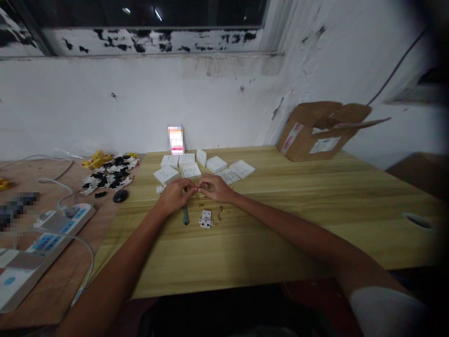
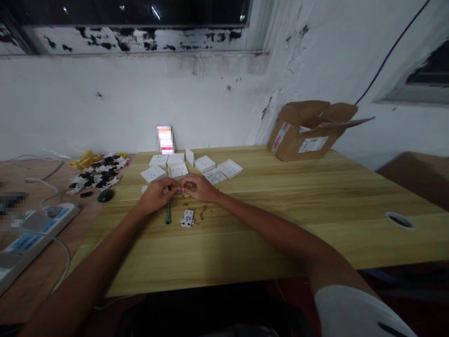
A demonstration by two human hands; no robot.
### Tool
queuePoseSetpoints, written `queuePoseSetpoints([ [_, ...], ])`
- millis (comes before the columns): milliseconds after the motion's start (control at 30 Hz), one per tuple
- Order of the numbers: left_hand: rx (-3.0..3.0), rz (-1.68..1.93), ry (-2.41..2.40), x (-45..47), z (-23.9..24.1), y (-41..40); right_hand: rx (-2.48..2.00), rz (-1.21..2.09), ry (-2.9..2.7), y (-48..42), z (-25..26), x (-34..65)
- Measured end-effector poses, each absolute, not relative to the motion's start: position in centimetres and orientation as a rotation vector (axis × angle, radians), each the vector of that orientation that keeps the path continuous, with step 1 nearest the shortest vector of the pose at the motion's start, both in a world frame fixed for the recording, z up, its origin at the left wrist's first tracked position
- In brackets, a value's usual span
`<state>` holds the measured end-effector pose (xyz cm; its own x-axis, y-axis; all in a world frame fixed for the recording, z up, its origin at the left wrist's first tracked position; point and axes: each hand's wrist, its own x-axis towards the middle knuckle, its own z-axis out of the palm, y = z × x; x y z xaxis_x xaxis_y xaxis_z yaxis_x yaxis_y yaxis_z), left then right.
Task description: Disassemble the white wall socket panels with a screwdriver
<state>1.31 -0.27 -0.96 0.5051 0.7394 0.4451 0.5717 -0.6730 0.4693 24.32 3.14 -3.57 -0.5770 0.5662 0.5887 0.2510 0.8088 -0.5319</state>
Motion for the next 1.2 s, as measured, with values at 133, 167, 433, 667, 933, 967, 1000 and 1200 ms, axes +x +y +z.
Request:
queuePoseSetpoints([
  [133,2.482,0.952,1.069,1.28,-1.1,-0.11,-0.589,0.517,-2.197,3.03,-3.42,24.34],
  [167,2.48,0.961,1.066,1.29,-1.14,-0.09,-0.587,0.518,-2.197,3.01,-3.39,24.34],
  [433,2.477,1.004,1.036,1.27,-1.42,0.05,-0.589,0.503,-2.199,2.93,-3.37,24.3],
  [667,2.489,1.021,1.024,1.25,-1.53,0.11,-0.587,0.508,-2.201,2.93,-3.25,24.37],
  [933,2.493,1.038,1.011,1.45,-1.47,-0.02,-0.587,0.481,-2.203,2.99,-3.33,24.27],
  [967,2.49,1.043,1.018,1.48,-1.42,-0.11,-0.588,0.48,-2.205,2.98,-3.31,24.25],
  [1000,2.487,1.045,1.031,1.48,-1.37,-0.19,-0.59,0.482,-2.208,2.96,-3.29,24.23],
  [1200,2.519,0.953,1.109,1.38,-1.18,-0.28,-0.603,0.492,-2.204,2.84,-3.2,24.26],
])
